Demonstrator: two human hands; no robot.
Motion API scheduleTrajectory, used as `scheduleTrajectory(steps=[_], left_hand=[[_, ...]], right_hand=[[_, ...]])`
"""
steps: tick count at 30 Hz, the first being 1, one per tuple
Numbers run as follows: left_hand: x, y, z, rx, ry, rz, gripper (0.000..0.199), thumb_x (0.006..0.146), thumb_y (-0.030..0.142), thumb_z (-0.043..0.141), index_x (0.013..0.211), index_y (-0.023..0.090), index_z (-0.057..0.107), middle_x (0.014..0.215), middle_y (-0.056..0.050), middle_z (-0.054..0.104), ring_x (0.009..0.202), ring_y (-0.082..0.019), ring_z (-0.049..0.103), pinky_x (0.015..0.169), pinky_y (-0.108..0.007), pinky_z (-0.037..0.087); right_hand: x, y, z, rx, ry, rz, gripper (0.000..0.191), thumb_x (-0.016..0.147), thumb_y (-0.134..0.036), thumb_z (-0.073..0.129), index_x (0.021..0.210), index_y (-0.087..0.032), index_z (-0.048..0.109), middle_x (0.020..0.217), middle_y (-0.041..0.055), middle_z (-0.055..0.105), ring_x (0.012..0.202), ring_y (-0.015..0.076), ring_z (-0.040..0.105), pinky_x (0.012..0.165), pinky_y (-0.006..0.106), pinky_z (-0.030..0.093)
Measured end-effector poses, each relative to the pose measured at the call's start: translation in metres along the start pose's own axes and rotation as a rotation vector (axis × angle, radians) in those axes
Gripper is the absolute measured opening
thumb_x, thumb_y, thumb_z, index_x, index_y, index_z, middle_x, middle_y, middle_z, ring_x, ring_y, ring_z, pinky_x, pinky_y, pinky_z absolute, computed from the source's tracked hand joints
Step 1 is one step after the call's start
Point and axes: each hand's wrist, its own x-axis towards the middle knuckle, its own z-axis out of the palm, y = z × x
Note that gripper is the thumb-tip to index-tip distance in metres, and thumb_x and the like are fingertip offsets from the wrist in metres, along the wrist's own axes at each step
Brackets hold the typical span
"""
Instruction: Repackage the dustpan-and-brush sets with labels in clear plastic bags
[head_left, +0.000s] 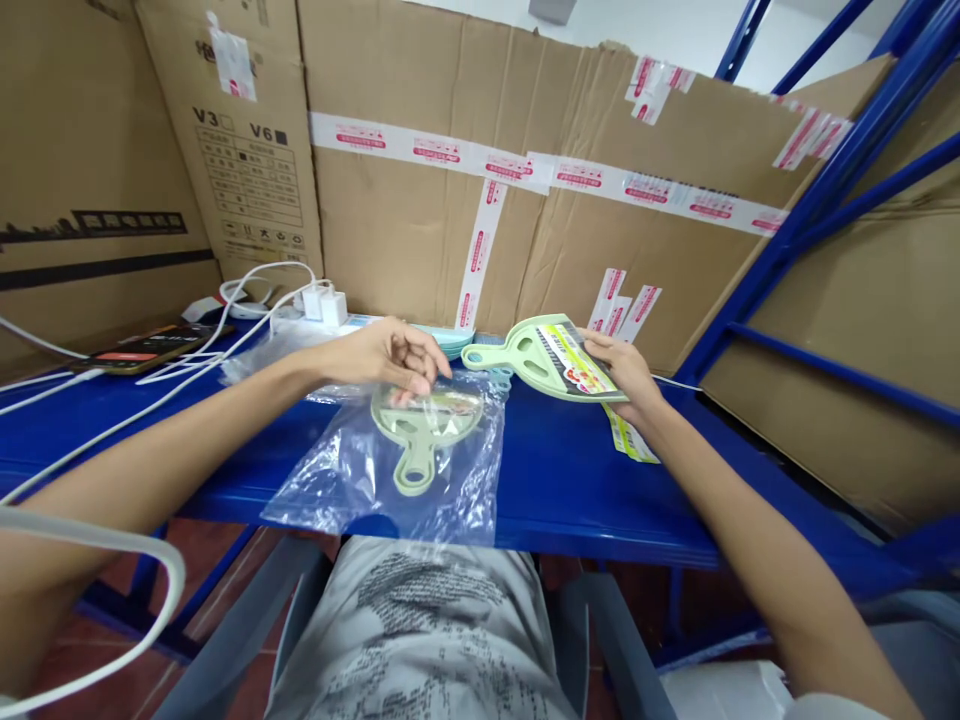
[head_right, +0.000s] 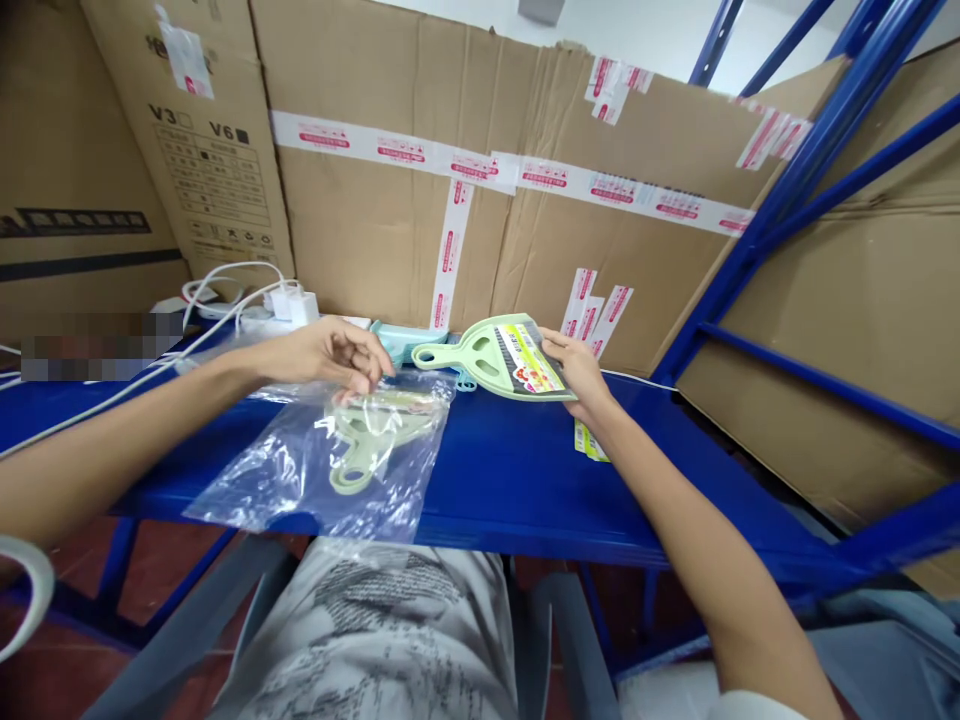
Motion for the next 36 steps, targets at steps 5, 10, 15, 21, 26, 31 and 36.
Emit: scheduleTrajectory(steps=[5, 10, 15, 21, 26, 31, 36], left_hand=[[0.002, -0.001, 0.019, 0.057, 0.01, 0.11, 0.025, 0.073, 0.024, 0.093, 0.097, 0.021, 0.085, 0.073, -0.007, 0.078, 0.063, -0.019, 0.072, 0.061, -0.029, 0.058], [0.005, -0.002, 0.029, 0.054, 0.009, 0.127, 0.024, 0.074, 0.023, 0.091, 0.096, 0.02, 0.085, 0.075, -0.009, 0.08, 0.065, -0.019, 0.074, 0.063, -0.029, 0.057], [0.005, 0.0, 0.034, 0.149, 0.037, 0.163, 0.024, 0.075, 0.027, 0.093, 0.097, 0.021, 0.085, 0.078, -0.008, 0.081, 0.072, -0.02, 0.074, 0.072, -0.032, 0.057], [0.004, 0.004, 0.035, 0.302, 0.069, 0.298, 0.02, 0.079, 0.031, 0.093, 0.097, 0.025, 0.087, 0.079, -0.007, 0.08, 0.09, -0.024, 0.069, 0.088, -0.038, 0.053], [0.006, -0.001, 0.043, 0.302, -0.039, 0.303, 0.023, 0.08, 0.029, 0.092, 0.102, 0.024, 0.086, 0.077, -0.006, 0.08, 0.094, -0.023, 0.066, 0.089, -0.037, 0.051], [0.009, -0.006, 0.047, 0.309, -0.086, 0.378, 0.021, 0.083, 0.024, 0.091, 0.103, 0.022, 0.085, 0.081, -0.004, 0.08, 0.096, -0.02, 0.066, 0.091, -0.034, 0.051], [0.006, -0.002, 0.048, 0.311, -0.14, 0.396, 0.028, 0.084, 0.02, 0.09, 0.111, 0.023, 0.084, 0.082, -0.004, 0.081, 0.1, -0.021, 0.067, 0.093, -0.034, 0.052]], right_hand=[[-0.008, 0.0, 0.008, 0.019, -0.082, 0.046, 0.03, 0.089, -0.017, 0.073, 0.119, -0.018, 0.081, 0.103, 0.0082, 0.085, 0.083, 0.0217, 0.081, 0.076, 0.03, 0.064], [-0.013, -0.003, 0.011, 0.024, -0.136, 0.052, 0.034, 0.09, -0.015, 0.07, 0.122, -0.017, 0.081, 0.101, 0.0083, 0.085, 0.076, 0.0198, 0.081, 0.07, 0.027, 0.063], [-0.011, -0.006, 0.008, 0.043, -0.116, 0.072, 0.032, 0.089, -0.013, 0.07, 0.119, -0.017, 0.082, 0.103, 0.0086, 0.085, 0.08, 0.0207, 0.082, 0.071, 0.028, 0.064], [-0.014, -0.004, 0.011, 0.057, -0.197, 0.102, 0.033, 0.091, -0.013, 0.069, 0.121, -0.015, 0.082, 0.105, 0.0109, 0.085, 0.08, 0.0205, 0.081, 0.072, 0.028, 0.065], [-0.023, 0.002, 0.022, 0.021, -0.29, 0.179, 0.036, 0.089, -0.017, 0.075, 0.125, -0.017, 0.082, 0.106, 0.0113, 0.085, 0.08, 0.0199, 0.08, 0.071, 0.028, 0.065], [-0.034, 0.01, 0.039, 0.019, -0.377, 0.235, 0.04, 0.089, -0.017, 0.074, 0.128, -0.017, 0.081, 0.105, 0.0109, 0.085, 0.079, 0.0192, 0.08, 0.071, 0.027, 0.064], [-0.036, 0.007, 0.04, 0.033, -0.381, 0.225, 0.039, 0.087, -0.019, 0.078, 0.126, -0.018, 0.082, 0.105, 0.0109, 0.085, 0.079, 0.0193, 0.08, 0.074, 0.028, 0.064]])
